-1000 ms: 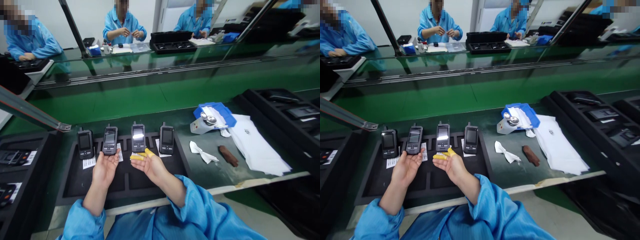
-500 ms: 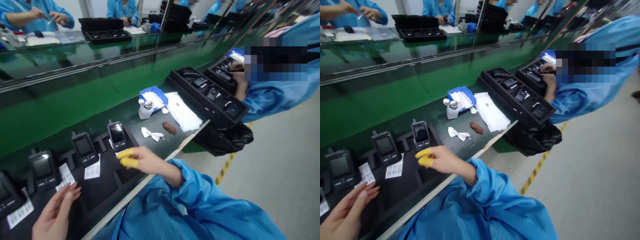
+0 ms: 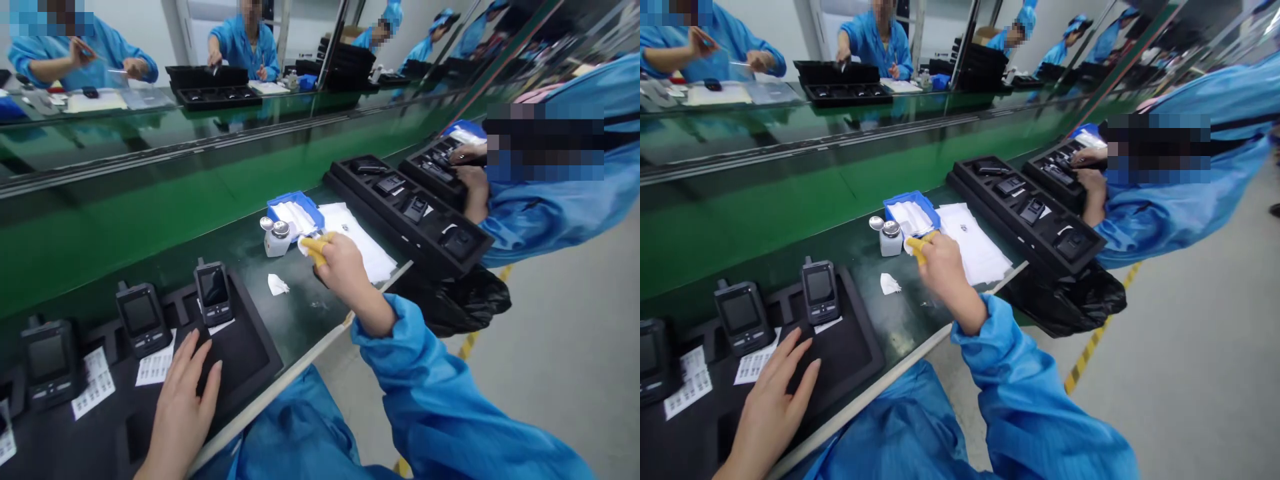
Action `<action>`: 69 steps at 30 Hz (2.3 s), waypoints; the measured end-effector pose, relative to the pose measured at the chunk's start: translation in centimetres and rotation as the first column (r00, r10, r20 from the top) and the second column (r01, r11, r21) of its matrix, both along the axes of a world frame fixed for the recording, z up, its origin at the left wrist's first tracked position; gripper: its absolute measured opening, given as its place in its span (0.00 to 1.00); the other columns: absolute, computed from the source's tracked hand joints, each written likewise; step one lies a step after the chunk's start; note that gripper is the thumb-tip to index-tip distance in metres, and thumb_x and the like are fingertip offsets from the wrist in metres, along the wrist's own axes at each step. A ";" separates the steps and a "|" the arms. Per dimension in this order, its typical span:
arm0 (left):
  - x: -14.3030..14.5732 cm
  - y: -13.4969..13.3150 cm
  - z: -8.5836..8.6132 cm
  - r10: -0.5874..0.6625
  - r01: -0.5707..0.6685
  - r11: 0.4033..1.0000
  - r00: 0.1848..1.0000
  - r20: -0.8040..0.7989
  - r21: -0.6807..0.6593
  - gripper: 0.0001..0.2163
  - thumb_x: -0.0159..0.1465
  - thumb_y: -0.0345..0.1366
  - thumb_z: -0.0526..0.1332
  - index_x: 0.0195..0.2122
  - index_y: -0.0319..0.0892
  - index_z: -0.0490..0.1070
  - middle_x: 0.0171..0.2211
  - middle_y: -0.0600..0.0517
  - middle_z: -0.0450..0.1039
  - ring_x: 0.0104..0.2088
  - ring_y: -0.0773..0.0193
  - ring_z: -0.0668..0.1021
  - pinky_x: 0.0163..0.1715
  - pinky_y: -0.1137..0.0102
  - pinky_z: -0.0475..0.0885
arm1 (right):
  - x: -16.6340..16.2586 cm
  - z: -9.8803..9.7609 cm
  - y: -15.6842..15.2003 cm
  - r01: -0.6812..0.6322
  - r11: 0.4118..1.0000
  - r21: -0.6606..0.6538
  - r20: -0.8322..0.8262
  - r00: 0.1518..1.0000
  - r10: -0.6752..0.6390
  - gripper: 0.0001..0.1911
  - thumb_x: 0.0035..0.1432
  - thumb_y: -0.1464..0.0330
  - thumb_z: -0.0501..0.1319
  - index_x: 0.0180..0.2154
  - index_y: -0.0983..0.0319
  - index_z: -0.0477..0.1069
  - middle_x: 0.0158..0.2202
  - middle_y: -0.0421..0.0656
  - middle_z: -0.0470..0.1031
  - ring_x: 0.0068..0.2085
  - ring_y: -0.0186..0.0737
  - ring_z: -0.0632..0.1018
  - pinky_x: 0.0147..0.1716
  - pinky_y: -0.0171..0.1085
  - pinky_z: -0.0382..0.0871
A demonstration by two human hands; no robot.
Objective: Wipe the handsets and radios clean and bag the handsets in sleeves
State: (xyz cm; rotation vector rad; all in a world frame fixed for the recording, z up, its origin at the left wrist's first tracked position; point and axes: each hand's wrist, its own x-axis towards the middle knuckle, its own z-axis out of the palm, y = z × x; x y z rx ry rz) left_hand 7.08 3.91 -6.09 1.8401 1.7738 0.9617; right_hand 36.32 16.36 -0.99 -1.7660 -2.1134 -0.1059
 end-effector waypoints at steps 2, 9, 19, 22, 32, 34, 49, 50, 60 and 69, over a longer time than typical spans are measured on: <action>0.8 0.2 -0.6 0.004 -0.003 1.000 1.000 0.012 -0.025 0.18 0.59 0.45 0.58 0.48 0.43 0.71 0.58 0.40 0.65 0.59 0.45 0.66 0.57 0.49 0.62 | -0.5 0.9 2.3 -0.038 0.994 0.102 0.025 0.999 0.036 0.15 0.57 0.73 0.53 0.40 0.60 0.77 0.37 0.47 0.72 0.38 0.42 0.68 0.35 0.41 0.57; 2.1 0.5 -1.8 -0.020 0.021 1.000 0.999 -0.036 0.024 0.17 0.62 0.40 0.56 0.51 0.41 0.68 0.57 0.39 0.66 0.59 0.48 0.67 0.60 0.48 0.57 | -2.3 -0.4 6.2 -0.095 0.977 0.191 0.064 0.994 0.085 0.14 0.58 0.73 0.53 0.33 0.59 0.77 0.33 0.45 0.72 0.39 0.44 0.64 0.38 0.45 0.50; 3.5 0.2 -1.4 -0.177 0.241 0.967 0.874 -0.453 0.087 0.17 0.65 0.35 0.52 0.54 0.36 0.66 0.58 0.36 0.64 0.60 0.48 0.65 0.59 0.44 0.56 | -11.7 -1.8 3.5 -0.599 0.798 0.064 0.110 0.799 0.591 0.18 0.61 0.74 0.53 0.47 0.53 0.73 0.37 0.42 0.72 0.41 0.40 0.65 0.46 0.46 0.46; 3.6 0.4 -1.4 -0.170 0.231 0.971 0.854 -0.492 0.066 0.19 0.64 0.37 0.52 0.54 0.35 0.66 0.58 0.36 0.64 0.60 0.48 0.65 0.59 0.46 0.58 | -13.7 -3.0 3.7 -0.642 0.766 0.028 0.107 0.764 0.636 0.14 0.62 0.73 0.53 0.42 0.55 0.76 0.37 0.42 0.73 0.41 0.40 0.66 0.48 0.46 0.43; 3.8 0.4 -1.4 -0.177 0.236 0.969 0.864 -0.471 0.070 0.19 0.64 0.35 0.52 0.54 0.32 0.66 0.59 0.36 0.63 0.60 0.47 0.66 0.58 0.48 0.60 | -11.9 -3.7 2.6 -0.696 0.718 0.011 0.125 0.713 0.690 0.16 0.65 0.71 0.50 0.43 0.50 0.74 0.40 0.37 0.77 0.43 0.37 0.68 0.50 0.46 0.41; 3.8 0.5 -1.2 -0.183 0.235 0.970 0.866 -0.465 0.056 0.19 0.64 0.34 0.52 0.54 0.32 0.66 0.59 0.36 0.63 0.60 0.47 0.66 0.58 0.48 0.59 | -12.0 -3.8 3.6 -0.637 0.769 0.050 0.086 0.770 0.632 0.16 0.64 0.73 0.51 0.42 0.50 0.75 0.41 0.38 0.77 0.43 0.38 0.68 0.50 0.47 0.40; 2.9 -0.1 -0.4 -0.120 0.238 0.931 0.916 -0.383 0.277 0.11 0.64 0.29 0.53 0.44 0.33 0.70 0.46 0.40 0.76 0.52 0.53 0.74 0.56 0.52 0.64 | -10.8 -4.8 -3.3 -0.658 0.753 -0.015 -0.083 0.752 0.655 0.15 0.47 0.79 0.55 0.31 0.58 0.76 0.31 0.40 0.74 0.35 0.36 0.69 0.45 0.43 0.48; 2.3 -0.5 -0.1 -0.110 0.227 0.925 0.928 -0.356 0.305 0.09 0.64 0.28 0.54 0.43 0.34 0.71 0.44 0.42 0.77 0.50 0.55 0.75 0.57 0.53 0.64 | -10.8 -4.5 -3.5 -0.671 0.742 -0.023 -0.103 0.739 0.665 0.15 0.46 0.79 0.55 0.32 0.58 0.76 0.31 0.40 0.73 0.34 0.36 0.69 0.44 0.42 0.49; -4.6 -2.1 -0.2 0.090 0.075 0.962 0.820 -0.566 0.262 0.11 0.65 0.31 0.54 0.46 0.34 0.69 0.50 0.38 0.73 0.51 0.48 0.74 0.52 0.48 0.67 | -17.8 -2.1 0.5 -0.677 0.728 0.106 0.010 0.733 0.680 0.19 0.51 0.80 0.55 0.39 0.56 0.76 0.38 0.41 0.73 0.40 0.37 0.68 0.45 0.44 0.46; -4.5 -2.0 -1.0 0.035 0.067 0.986 0.811 -0.584 0.152 0.16 0.66 0.34 0.51 0.49 0.32 0.69 0.55 0.38 0.69 0.56 0.49 0.70 0.54 0.50 0.67 | -23.5 -3.9 1.2 -0.739 0.643 0.204 0.235 0.674 0.700 0.15 0.62 0.76 0.51 0.36 0.59 0.75 0.35 0.41 0.76 0.38 0.37 0.67 0.49 0.45 0.43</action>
